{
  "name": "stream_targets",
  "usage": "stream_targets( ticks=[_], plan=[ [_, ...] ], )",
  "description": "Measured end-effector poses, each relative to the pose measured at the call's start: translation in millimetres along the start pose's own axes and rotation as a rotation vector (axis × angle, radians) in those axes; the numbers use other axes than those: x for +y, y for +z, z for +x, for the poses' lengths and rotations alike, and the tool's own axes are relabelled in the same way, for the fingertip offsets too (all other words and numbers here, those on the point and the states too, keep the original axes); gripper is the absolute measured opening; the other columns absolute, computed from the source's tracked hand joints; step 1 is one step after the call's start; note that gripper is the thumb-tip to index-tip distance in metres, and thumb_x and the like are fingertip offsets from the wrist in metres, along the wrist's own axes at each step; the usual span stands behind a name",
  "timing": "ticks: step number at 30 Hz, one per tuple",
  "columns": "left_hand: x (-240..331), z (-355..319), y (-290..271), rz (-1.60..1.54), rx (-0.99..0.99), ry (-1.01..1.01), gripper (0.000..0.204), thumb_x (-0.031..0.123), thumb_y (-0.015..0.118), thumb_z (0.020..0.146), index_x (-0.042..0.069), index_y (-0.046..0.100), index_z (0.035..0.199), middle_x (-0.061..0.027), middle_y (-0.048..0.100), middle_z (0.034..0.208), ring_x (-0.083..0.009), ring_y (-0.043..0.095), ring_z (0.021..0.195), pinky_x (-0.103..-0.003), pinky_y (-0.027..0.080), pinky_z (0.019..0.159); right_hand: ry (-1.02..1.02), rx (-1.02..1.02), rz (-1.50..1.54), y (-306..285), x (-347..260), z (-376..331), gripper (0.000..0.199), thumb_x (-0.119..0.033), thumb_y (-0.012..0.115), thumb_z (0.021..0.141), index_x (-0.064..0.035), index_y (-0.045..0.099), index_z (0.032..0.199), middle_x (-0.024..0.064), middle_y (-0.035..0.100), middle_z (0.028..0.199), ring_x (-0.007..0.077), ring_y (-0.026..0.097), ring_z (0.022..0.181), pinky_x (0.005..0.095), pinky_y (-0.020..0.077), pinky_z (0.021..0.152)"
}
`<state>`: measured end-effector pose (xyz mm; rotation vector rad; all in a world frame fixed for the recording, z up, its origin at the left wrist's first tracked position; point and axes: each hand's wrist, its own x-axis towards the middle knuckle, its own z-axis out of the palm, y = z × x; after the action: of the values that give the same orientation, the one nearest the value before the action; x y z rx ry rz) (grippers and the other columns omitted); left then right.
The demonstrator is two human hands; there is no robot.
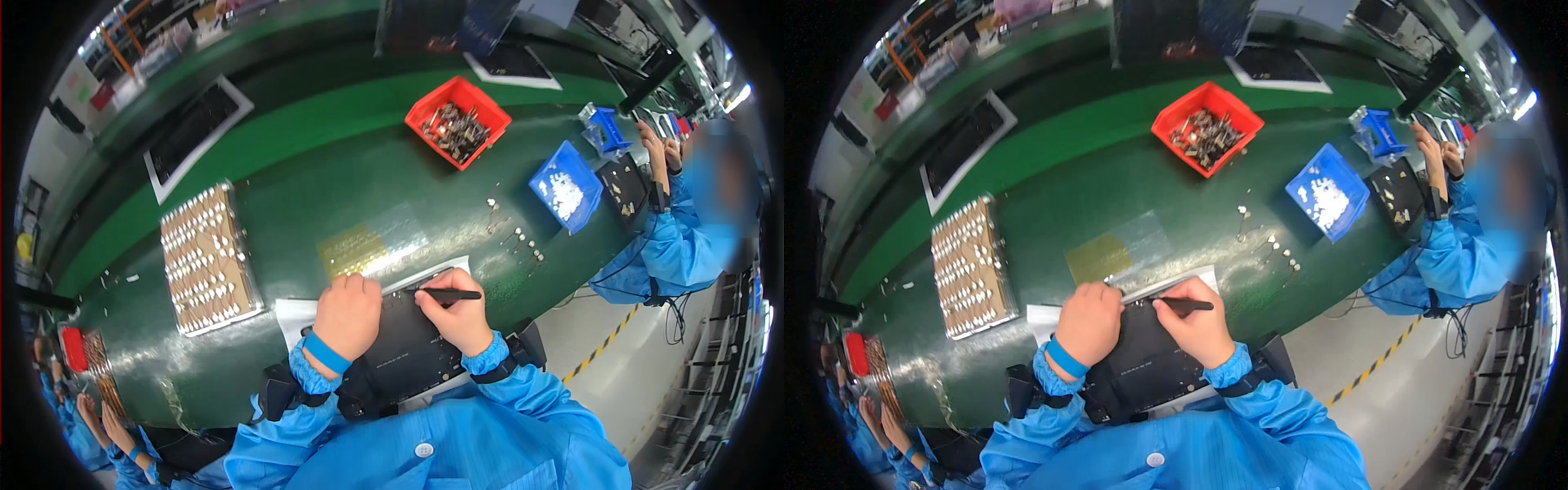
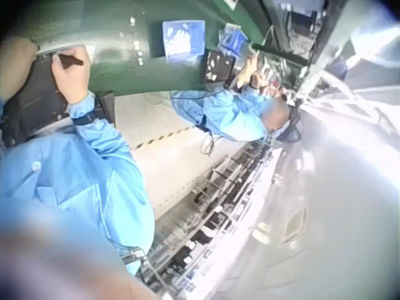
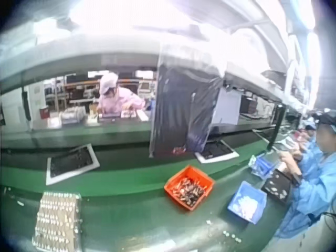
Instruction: The person assembles circuit board parts and adhesive labels into a laptop chassis using an electric screwdriver and tweezers, securing the components with small screws.
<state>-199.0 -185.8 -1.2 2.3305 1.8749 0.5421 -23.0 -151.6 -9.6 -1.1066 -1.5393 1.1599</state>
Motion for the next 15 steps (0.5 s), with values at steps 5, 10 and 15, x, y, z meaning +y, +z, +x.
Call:
stream_targets(
  ticks=[5, 10, 15],
  plan=[
    [5, 2, -13, -0.152, -0.056, 0.02, 0.009, 0.005, 0.057, 0.074, 0.0, 0.052, 0.08, -0.0169, 0.051, 0.077, -0.0349, 0.053, 0.076, -0.042, 0.044, 0.064, -0.181, 0.092, 0.261, -20, -5, -4, 0.02, 0.007, 0.065, 0.071, -0.0008, 0.049, 0.079, 0.0109, 0.058, 0.081, 0.0163, 0.058, 0.07, 0.0266, 0.0482, 0.063],
    [-18, 42, -46, -0.286, 0.24, 0.008, 0.008, 0.005, 0.052, 0.08, -0.002, 0.054, 0.081, -0.0217, 0.054, 0.079, -0.0421, 0.052, 0.077, -0.043, 0.045, 0.066, -0.255, 0.218, 0.543, -62, -33, -1, 0.023, 0.014, 0.057, 0.073, 0.0001, 0.044, 0.086, 0.0148, 0.054, 0.087, 0.0202, 0.06, 0.068, 0.0293, 0.0526, 0.061],
    [-123, 121, -66, -0.242, 0.431, -0.447, 0.015, 0.01, 0.051, 0.081, -0.003, 0.058, 0.082, -0.0248, 0.059, 0.077, -0.0415, 0.057, 0.076, -0.044, 0.045, 0.068, -0.254, 0.332, 0.534, -85, -26, 9, 0.022, 0.011, 0.055, 0.075, -0.0022, 0.041, 0.085, 0.0142, 0.053, 0.085, 0.0182, 0.059, 0.061, 0.0272, 0.0521, 0.055]
  ],
)
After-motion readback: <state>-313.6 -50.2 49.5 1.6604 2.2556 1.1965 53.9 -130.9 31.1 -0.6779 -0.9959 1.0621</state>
